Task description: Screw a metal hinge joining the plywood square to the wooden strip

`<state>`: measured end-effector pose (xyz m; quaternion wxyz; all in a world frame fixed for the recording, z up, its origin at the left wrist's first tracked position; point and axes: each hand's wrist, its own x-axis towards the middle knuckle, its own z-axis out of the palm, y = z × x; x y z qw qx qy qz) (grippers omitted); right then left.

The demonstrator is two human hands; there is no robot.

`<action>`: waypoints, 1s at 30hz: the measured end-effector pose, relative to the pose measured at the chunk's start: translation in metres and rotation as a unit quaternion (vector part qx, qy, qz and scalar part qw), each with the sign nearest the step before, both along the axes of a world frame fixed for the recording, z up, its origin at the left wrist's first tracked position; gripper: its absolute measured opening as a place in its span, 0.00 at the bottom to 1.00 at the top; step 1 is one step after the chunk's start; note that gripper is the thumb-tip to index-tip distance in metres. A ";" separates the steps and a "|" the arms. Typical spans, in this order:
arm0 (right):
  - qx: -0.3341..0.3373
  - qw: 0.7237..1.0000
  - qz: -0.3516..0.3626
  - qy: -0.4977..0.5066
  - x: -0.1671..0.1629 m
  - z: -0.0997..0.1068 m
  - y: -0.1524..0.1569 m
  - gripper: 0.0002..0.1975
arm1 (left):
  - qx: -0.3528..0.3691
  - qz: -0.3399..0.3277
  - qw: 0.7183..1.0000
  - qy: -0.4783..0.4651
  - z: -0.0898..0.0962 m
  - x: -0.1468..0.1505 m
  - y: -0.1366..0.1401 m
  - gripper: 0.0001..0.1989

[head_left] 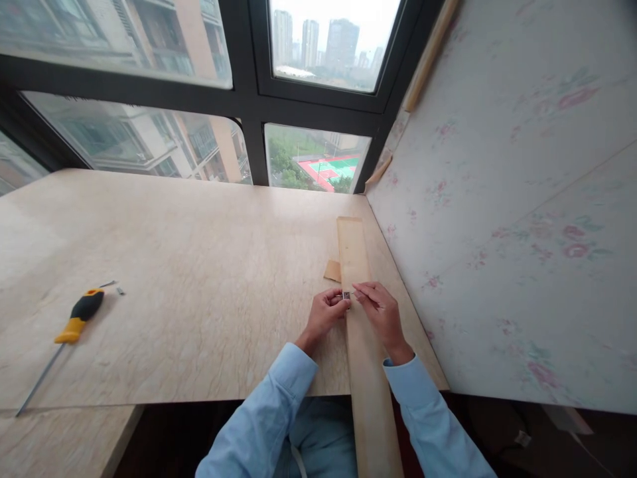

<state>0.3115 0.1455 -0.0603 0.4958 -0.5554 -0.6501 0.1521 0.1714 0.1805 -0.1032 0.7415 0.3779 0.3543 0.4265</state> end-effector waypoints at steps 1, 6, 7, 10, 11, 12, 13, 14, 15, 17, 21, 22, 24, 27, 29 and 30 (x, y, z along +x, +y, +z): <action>0.004 1.000 0.001 -0.009 0.000 -0.001 0.000 0.10 | 0.001 -0.001 1.000 0.000 0.000 0.000 0.000 0.20; 0.015 0.999 0.002 -0.046 -0.001 -0.004 0.002 0.09 | 0.001 0.001 1.000 0.007 0.002 0.000 0.000 0.21; 0.018 0.998 0.002 -0.054 -0.002 -0.004 0.002 0.09 | 0.002 0.001 1.000 0.007 0.003 0.000 0.000 0.21; 0.029 0.997 0.006 -0.077 -0.004 -0.003 0.003 0.10 | 0.006 0.002 1.000 0.008 0.003 0.001 0.001 0.20; 0.032 0.996 0.008 -0.085 -0.004 -0.003 0.003 0.10 | 0.007 0.001 1.000 0.008 0.003 0.001 0.001 0.20; 0.034 0.995 0.010 -0.093 -0.005 -0.002 0.003 0.10 | 0.008 0.000 1.000 0.007 0.003 0.001 0.001 0.20; 0.035 0.994 0.012 -0.101 -0.005 -0.001 0.003 0.10 | 0.010 0.000 1.000 0.008 0.002 0.001 0.001 0.20; 0.037 0.993 0.014 -0.111 -0.005 0.000 0.003 0.10 | 0.012 0.000 1.000 0.009 0.002 0.001 0.001 0.20; 0.039 0.992 0.015 -0.121 -0.005 0.001 0.003 0.10 | 0.014 0.000 1.000 0.011 0.001 0.001 0.001 0.20; 0.042 0.988 0.017 -0.146 -0.004 0.002 0.003 0.10 | 0.019 0.000 1.000 0.019 0.000 0.001 0.001 0.20; 0.033 0.981 0.046 -0.187 0.000 0.004 0.004 0.13 | 0.023 -0.001 0.999 0.032 -0.002 0.001 0.001 0.19; 0.030 0.979 0.056 -0.192 0.001 0.005 0.004 0.14 | 0.025 -0.001 0.999 0.033 -0.002 0.001 0.001 0.19; 0.026 0.977 0.069 -0.199 0.001 0.005 0.004 0.16 | 0.028 0.001 0.999 0.030 -0.002 0.002 0.001 0.19; 0.018 0.977 0.069 -0.203 0.002 0.007 0.004 0.16 | 0.029 0.004 0.999 0.027 -0.001 0.002 0.001 0.19; 0.012 0.976 0.066 -0.208 0.001 0.007 0.004 0.15 | 0.029 0.004 0.999 0.027 -0.001 0.002 0.001 0.19; 0.008 0.975 0.062 -0.211 0.001 0.007 0.004 0.14 | 0.029 0.004 0.999 0.026 -0.001 0.002 0.001 0.18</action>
